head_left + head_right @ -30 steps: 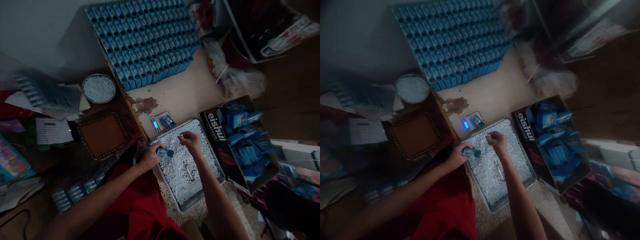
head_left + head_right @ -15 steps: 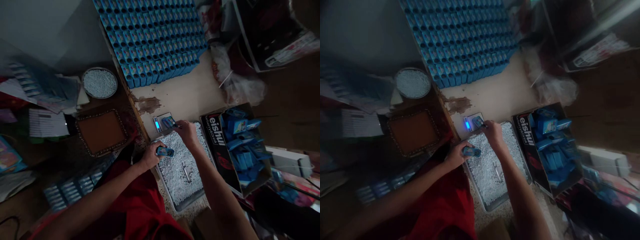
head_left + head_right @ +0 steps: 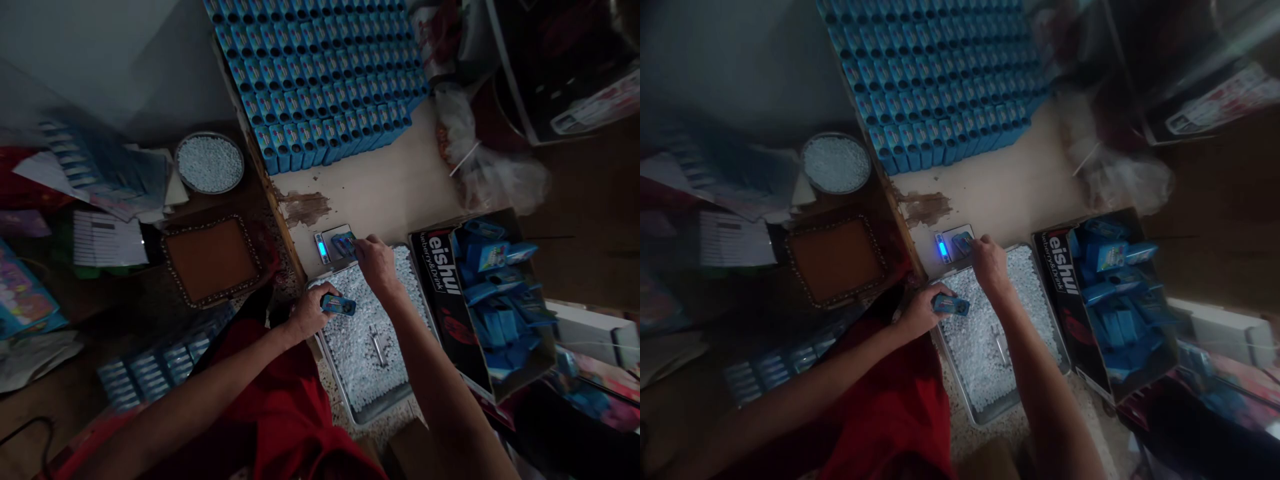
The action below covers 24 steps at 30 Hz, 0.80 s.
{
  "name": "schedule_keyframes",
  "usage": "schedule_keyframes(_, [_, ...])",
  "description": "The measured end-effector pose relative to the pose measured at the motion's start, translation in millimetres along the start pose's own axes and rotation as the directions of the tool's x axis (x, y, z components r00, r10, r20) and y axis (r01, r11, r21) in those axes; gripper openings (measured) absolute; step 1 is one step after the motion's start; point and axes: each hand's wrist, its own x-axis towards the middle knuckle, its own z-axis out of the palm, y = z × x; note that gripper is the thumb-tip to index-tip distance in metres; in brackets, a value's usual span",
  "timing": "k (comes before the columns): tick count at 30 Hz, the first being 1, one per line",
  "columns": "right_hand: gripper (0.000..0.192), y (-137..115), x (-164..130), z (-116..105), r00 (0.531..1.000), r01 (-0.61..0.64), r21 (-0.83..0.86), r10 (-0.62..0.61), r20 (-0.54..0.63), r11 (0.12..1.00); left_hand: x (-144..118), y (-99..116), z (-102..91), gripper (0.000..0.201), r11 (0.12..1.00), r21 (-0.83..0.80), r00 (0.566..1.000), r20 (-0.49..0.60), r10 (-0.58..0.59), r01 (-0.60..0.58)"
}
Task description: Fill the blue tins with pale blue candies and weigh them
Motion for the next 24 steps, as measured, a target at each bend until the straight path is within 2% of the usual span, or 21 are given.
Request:
schedule_keyframes(4, [0.026,5.8,-11.9,-2.1,1.0,-0.019,0.04,0.018,0.011,0.999,-3.9,-0.4,-0.8,0.039,0.999,-0.028,1.0,0.015,-0.023,0.024])
schedule_keyframes(9, [0.018,10.1,-21.0,0.4,0.994,-0.047,0.209,0.067,-0.088,0.977,-6.2,3.3,3.4,0.038,0.999,-0.044,1.0,0.026,-0.008,0.01])
schedule_keyframes(13, [0.02,5.0,-16.6,5.8,0.988,-0.031,0.275,0.071,-0.134,0.961,-4.9,4.1,6.9,0.038,0.999,-0.04,1.0,0.027,0.001,0.0])
schedule_keyframes(15, [0.022,6.6,-21.4,5.7,0.977,-0.077,0.342,0.14,-0.163,0.937,-4.6,3.9,6.8,0.038,0.999,-0.045,0.999,0.034,0.002,-0.001])
schedule_keyframes(17, [0.026,15.9,-36.6,6.2,0.936,-0.173,0.458,0.29,-0.198,0.872,-5.3,3.9,5.9,0.036,0.999,-0.038,0.999,0.035,0.003,-0.001])
schedule_keyframes(19, [0.032,32.6,-61.7,12.5,0.869,-0.284,0.544,0.452,-0.202,0.79,-7.4,4.9,5.0,0.033,1.0,-0.024,1.0,0.027,-0.002,0.003])
schedule_keyframes(21, [0.035,51.5,-91.2,28.6,0.832,-0.376,0.534,0.53,-0.164,0.757,-10.8,6.9,4.1,0.032,1.0,-0.026,1.0,0.022,-0.008,0.009])
schedule_keyframes(24, [0.041,67.5,-126.6,67.7,0.884,-0.41,0.384,0.464,-0.053,0.827,-16.3,9.6,2.4,0.034,0.999,-0.043,0.999,0.045,-0.009,0.011])
